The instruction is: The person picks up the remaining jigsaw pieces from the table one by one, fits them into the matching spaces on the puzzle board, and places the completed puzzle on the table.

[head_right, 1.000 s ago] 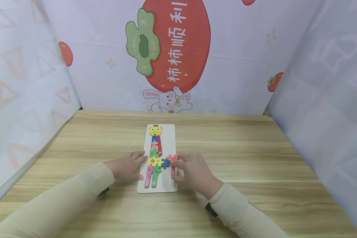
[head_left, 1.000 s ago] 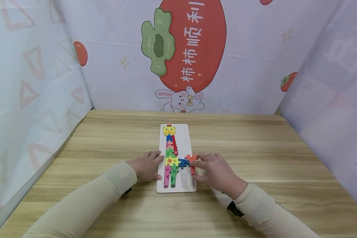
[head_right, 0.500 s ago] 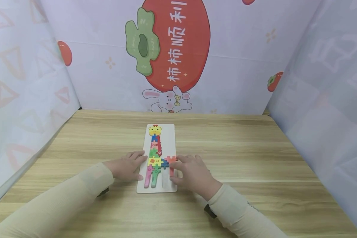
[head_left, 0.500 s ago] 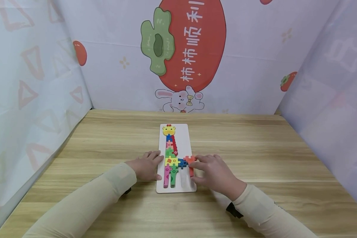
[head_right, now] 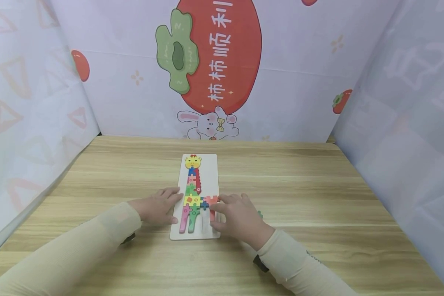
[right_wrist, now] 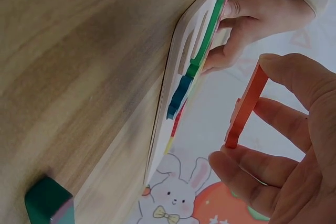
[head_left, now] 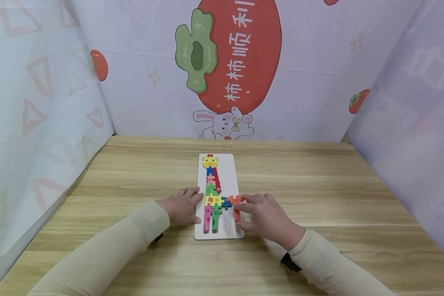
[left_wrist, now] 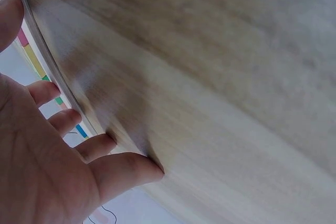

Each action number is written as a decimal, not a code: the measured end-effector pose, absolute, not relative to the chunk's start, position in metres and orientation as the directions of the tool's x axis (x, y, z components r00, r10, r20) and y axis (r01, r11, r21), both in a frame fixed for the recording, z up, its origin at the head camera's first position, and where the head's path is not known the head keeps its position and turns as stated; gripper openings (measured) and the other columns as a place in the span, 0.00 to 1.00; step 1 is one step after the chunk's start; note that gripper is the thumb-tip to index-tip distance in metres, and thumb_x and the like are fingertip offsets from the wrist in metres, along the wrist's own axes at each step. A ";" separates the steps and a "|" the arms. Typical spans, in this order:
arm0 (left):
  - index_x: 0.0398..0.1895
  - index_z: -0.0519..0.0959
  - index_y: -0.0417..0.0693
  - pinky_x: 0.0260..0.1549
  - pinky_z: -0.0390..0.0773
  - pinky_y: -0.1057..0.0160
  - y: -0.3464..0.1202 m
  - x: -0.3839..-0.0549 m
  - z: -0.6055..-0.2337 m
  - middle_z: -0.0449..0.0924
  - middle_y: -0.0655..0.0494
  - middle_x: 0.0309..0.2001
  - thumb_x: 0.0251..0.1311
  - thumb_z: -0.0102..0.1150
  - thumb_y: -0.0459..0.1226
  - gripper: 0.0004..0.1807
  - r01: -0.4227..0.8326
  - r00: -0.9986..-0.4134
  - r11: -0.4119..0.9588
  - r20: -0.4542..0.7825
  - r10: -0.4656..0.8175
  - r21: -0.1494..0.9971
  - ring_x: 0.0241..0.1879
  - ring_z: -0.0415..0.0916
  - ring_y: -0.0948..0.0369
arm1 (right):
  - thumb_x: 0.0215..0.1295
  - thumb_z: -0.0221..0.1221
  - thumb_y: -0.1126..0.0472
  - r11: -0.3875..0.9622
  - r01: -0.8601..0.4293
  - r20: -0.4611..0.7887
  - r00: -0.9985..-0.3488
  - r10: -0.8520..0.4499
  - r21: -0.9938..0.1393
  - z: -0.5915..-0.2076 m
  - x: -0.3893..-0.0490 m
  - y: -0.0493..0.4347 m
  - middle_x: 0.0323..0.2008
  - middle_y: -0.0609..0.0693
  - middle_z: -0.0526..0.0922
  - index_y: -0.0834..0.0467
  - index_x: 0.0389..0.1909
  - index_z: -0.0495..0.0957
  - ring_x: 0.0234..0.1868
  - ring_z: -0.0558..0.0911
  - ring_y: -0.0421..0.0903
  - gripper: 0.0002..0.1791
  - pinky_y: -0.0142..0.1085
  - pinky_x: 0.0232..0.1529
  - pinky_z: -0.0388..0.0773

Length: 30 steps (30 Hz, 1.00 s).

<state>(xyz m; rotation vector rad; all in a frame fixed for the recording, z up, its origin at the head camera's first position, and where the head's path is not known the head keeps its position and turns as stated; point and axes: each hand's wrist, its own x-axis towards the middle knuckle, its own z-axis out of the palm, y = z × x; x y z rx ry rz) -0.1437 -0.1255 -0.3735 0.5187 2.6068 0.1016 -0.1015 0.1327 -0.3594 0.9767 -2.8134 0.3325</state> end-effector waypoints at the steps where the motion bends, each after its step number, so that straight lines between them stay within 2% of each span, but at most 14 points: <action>1: 0.75 0.55 0.53 0.61 0.59 0.33 -0.126 -0.144 -0.374 0.45 0.50 0.76 0.59 0.58 0.58 0.45 0.343 -0.814 0.925 -0.441 0.379 0.164 0.73 0.44 0.44 | 0.49 0.73 0.46 0.764 -0.625 0.206 -0.778 -0.593 -0.161 -0.360 -0.101 0.133 0.50 0.53 0.84 0.49 0.45 0.86 0.50 0.82 0.51 0.22 0.45 0.45 0.74; 20: 0.75 0.55 0.54 0.61 0.59 0.32 -0.124 -0.143 -0.372 0.45 0.50 0.76 0.59 0.59 0.57 0.44 0.341 -0.817 0.928 -0.441 0.371 0.149 0.73 0.45 0.44 | 0.50 0.72 0.46 0.768 -0.621 0.167 -0.783 -0.599 -0.157 -0.360 -0.100 0.128 0.51 0.53 0.83 0.49 0.45 0.86 0.49 0.81 0.52 0.21 0.43 0.41 0.72; 23: 0.75 0.55 0.54 0.61 0.59 0.32 -0.124 -0.143 -0.372 0.45 0.50 0.76 0.59 0.59 0.57 0.44 0.337 -0.819 0.930 -0.442 0.367 0.148 0.73 0.45 0.44 | 0.50 0.71 0.45 0.768 -0.623 0.168 -0.781 -0.602 -0.146 -0.361 -0.100 0.127 0.51 0.53 0.83 0.48 0.46 0.86 0.49 0.82 0.51 0.21 0.44 0.42 0.73; 30: 0.75 0.55 0.54 0.61 0.58 0.32 -0.123 -0.143 -0.372 0.45 0.50 0.76 0.59 0.59 0.57 0.44 0.334 -0.819 0.931 -0.444 0.363 0.144 0.73 0.45 0.44 | 0.51 0.71 0.45 0.788 -0.589 0.131 -0.808 -0.575 -0.179 -0.361 -0.098 0.125 0.52 0.54 0.82 0.48 0.47 0.86 0.51 0.81 0.53 0.22 0.55 0.53 0.73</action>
